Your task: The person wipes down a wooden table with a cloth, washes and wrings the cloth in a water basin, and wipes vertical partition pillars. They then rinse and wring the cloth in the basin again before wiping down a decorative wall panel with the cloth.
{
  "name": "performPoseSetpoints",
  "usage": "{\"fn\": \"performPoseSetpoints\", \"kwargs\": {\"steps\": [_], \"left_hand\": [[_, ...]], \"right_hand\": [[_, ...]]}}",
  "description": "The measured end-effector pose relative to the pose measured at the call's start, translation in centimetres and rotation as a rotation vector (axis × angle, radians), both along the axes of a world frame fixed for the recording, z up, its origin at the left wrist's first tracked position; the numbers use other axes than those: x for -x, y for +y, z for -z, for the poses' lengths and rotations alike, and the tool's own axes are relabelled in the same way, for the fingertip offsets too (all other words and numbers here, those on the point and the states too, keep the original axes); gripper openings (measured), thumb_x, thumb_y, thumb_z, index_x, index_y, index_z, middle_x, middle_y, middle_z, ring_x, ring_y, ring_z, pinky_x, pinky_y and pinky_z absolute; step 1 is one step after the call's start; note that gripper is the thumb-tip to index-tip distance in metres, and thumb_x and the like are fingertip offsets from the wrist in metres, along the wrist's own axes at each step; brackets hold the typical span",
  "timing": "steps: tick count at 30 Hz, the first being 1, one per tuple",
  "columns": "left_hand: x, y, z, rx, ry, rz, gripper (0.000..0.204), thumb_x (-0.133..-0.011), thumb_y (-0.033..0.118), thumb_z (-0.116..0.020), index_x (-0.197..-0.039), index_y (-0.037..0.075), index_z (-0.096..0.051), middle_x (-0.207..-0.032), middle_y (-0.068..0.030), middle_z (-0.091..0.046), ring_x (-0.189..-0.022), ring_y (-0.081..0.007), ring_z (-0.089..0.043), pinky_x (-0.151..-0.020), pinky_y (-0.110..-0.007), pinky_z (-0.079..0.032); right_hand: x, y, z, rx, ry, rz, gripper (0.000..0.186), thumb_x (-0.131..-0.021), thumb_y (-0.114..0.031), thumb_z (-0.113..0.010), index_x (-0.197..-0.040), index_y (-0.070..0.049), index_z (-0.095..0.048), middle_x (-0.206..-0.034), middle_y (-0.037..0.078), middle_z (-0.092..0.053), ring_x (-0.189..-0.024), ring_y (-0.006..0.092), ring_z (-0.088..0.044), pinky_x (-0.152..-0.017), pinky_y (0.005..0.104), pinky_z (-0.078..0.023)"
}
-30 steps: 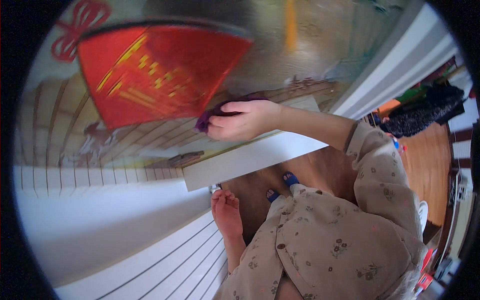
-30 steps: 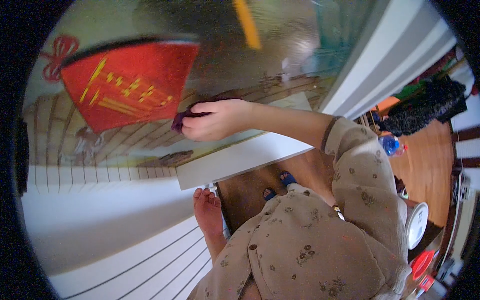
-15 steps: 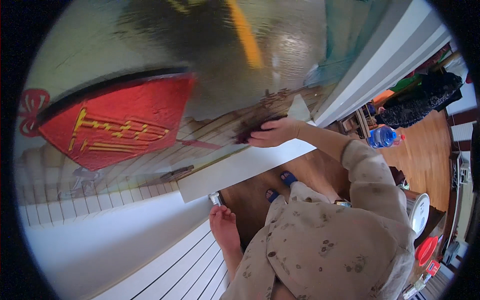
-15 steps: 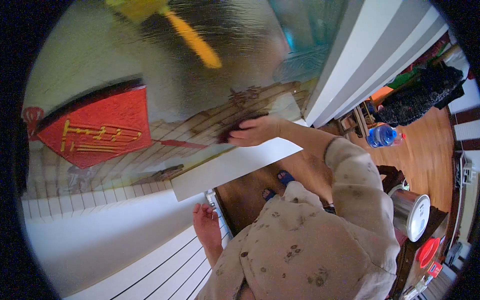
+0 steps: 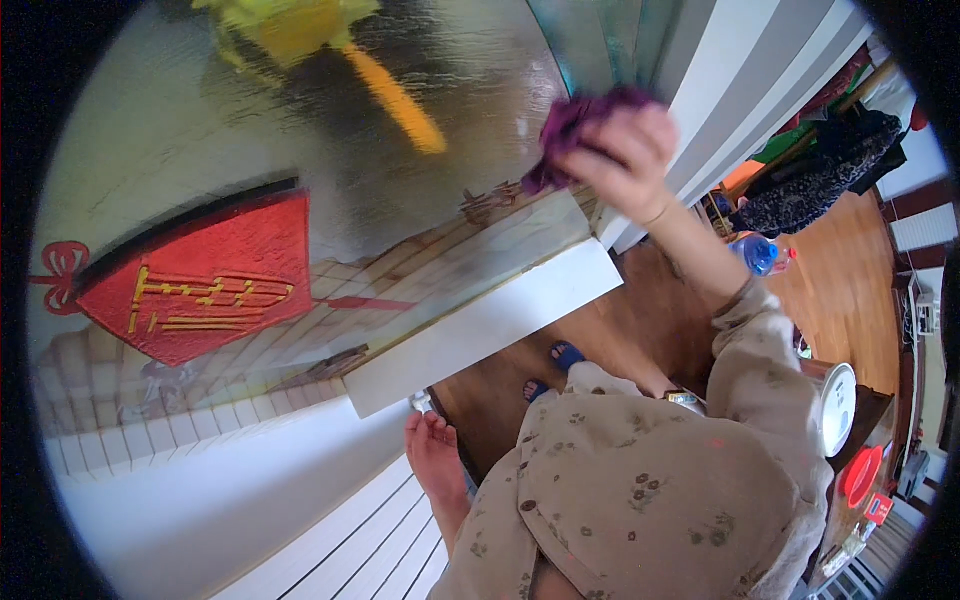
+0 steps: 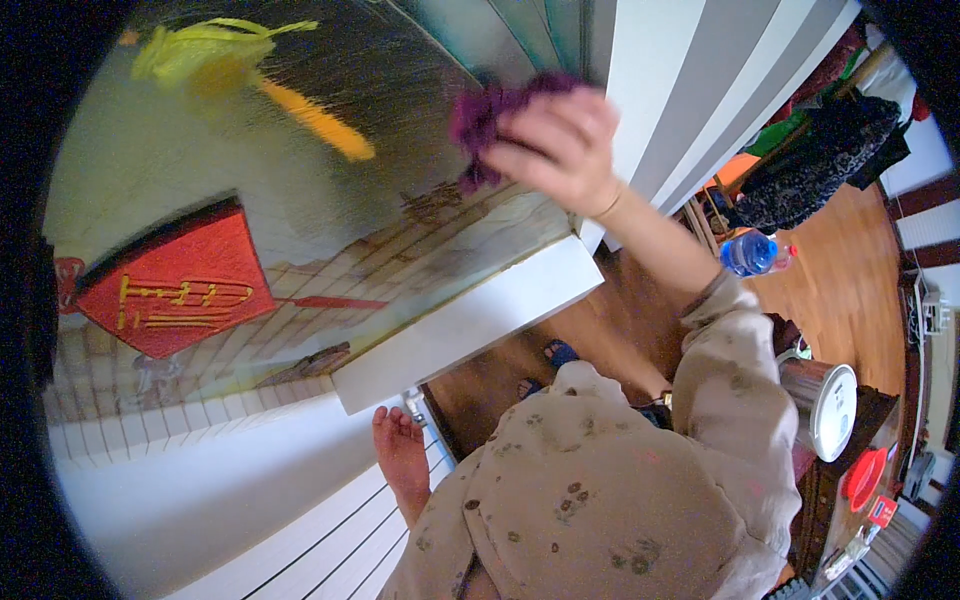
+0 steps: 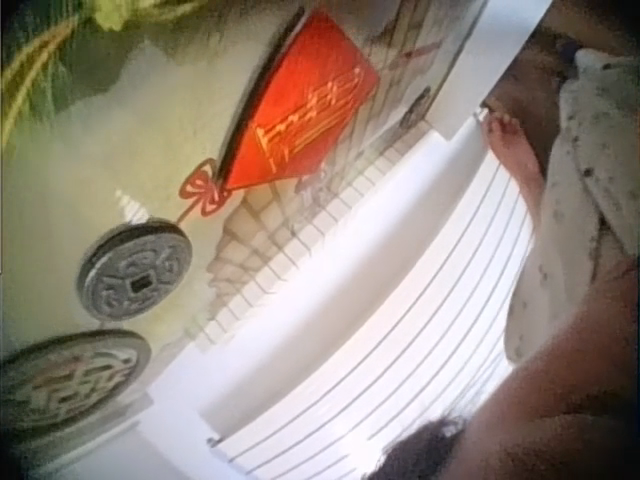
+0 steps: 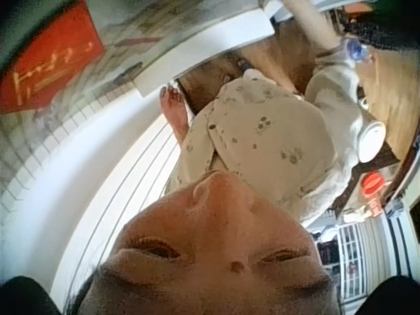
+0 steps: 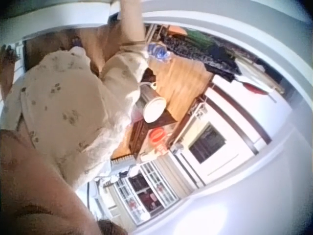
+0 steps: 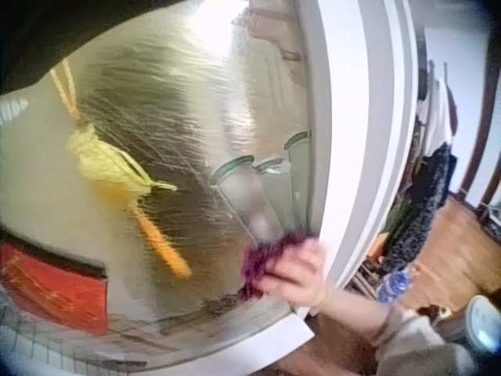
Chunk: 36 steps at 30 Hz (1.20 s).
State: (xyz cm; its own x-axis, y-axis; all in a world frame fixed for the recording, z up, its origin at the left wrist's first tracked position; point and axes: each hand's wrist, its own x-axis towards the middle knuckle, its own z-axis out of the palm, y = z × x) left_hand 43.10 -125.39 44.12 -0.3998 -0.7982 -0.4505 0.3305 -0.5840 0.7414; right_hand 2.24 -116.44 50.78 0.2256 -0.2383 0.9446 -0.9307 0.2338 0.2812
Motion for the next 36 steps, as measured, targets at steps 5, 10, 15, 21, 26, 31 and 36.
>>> {"fn": "performPoseSetpoints", "kwargs": {"steps": [5,10,15,21,26,31,36], "left_hand": [[0.4,0.3,-0.4,0.031,-0.049,0.048,0.014,-0.089,0.013,-0.051,-0.103,0.012,-0.052,-0.092,-0.0016,-0.057,-0.08,-0.0106,-0.052,-0.071,-0.024,-0.043],[0.0,1.1,-1.6,0.035,-0.115,0.01,0.015,-0.089,0.014,-0.05,-0.104,0.011,-0.052,-0.093,-0.0018,-0.056,-0.081,-0.0106,-0.052,-0.072,-0.024,-0.043],[-1.1,2.3,-0.3,0.027,-0.054,-0.062,0.016,-0.089,0.011,-0.051,-0.105,0.009,-0.053,-0.094,-0.0032,-0.057,-0.083,-0.0114,-0.053,-0.074,-0.025,-0.045],[-2.5,4.7,2.1,-0.028,0.045,-0.181,0.019,-0.089,0.009,-0.051,-0.108,0.008,-0.051,-0.093,-0.0036,-0.057,-0.083,-0.0129,-0.054,-0.074,-0.026,-0.046],[-3.6,6.3,3.7,-0.103,0.056,-0.288,0.017,-0.09,0.01,-0.051,-0.107,0.009,-0.051,-0.095,-0.0032,-0.056,-0.082,-0.0125,-0.053,-0.073,-0.025,-0.045],[-5.2,7.3,3.6,-0.091,0.08,-0.402,0.016,-0.089,0.009,-0.05,-0.105,0.009,-0.052,-0.092,-0.002,-0.056,-0.08,-0.0113,-0.053,-0.073,-0.025,-0.044],[-7.3,8.5,6.1,-0.199,0.152,-0.603,0.016,-0.088,0.005,-0.05,-0.104,0.008,-0.052,-0.088,-0.0026,-0.058,-0.078,-0.0116,-0.054,-0.071,-0.024,-0.045]], "right_hand": [[-1.0,2.4,17.5,-0.481,-0.065,-0.002,0.019,-0.069,-0.019,-0.063,-0.087,-0.026,-0.062,-0.107,-0.009,-0.054,-0.103,0.0128,-0.047,-0.093,0.0344,-0.033],[-1.6,4.3,21.6,-0.842,-0.114,-0.136,0.02,-0.07,-0.02,-0.063,-0.09,-0.021,-0.064,-0.115,-0.004,-0.054,-0.11,0.0172,-0.045,-0.094,0.0379,-0.035],[-1.5,2.9,4.8,-0.348,0.01,-0.106,0.028,-0.071,-0.022,-0.066,-0.1,-0.025,-0.065,-0.111,-0.002,-0.056,-0.104,0.0199,-0.048,-0.084,0.0359,-0.043],[-1.4,-3.5,1.1,-0.079,0.175,0.012,0.031,-0.075,-0.031,-0.062,-0.106,-0.036,-0.064,-0.113,-0.006,-0.059,-0.105,0.0175,-0.05,-0.101,0.0396,-0.024],[-5.9,-6.6,18.3,-0.748,0.551,-0.226,0.051,-0.079,-0.009,-0.052,-0.129,-0.012,-0.044,-0.138,0.002,-0.038,-0.126,0.016,-0.034,-0.103,0.0315,-0.035],[-5.4,-8.0,23.8,-1.168,0.838,-0.468,0.037,-0.08,-0.017,-0.049,-0.115,-0.011,-0.056,-0.133,0.003,-0.044,-0.124,0.0167,-0.038,-0.102,0.0397,-0.032],[-9.0,-9.5,2.8,-0.415,0.319,-0.274,0.028,-0.076,-0.026,-0.061,-0.104,-0.025,-0.064,-0.114,-0.011,-0.058,-0.1,0.011,-0.054,-0.079,0.0296,-0.035]]}}
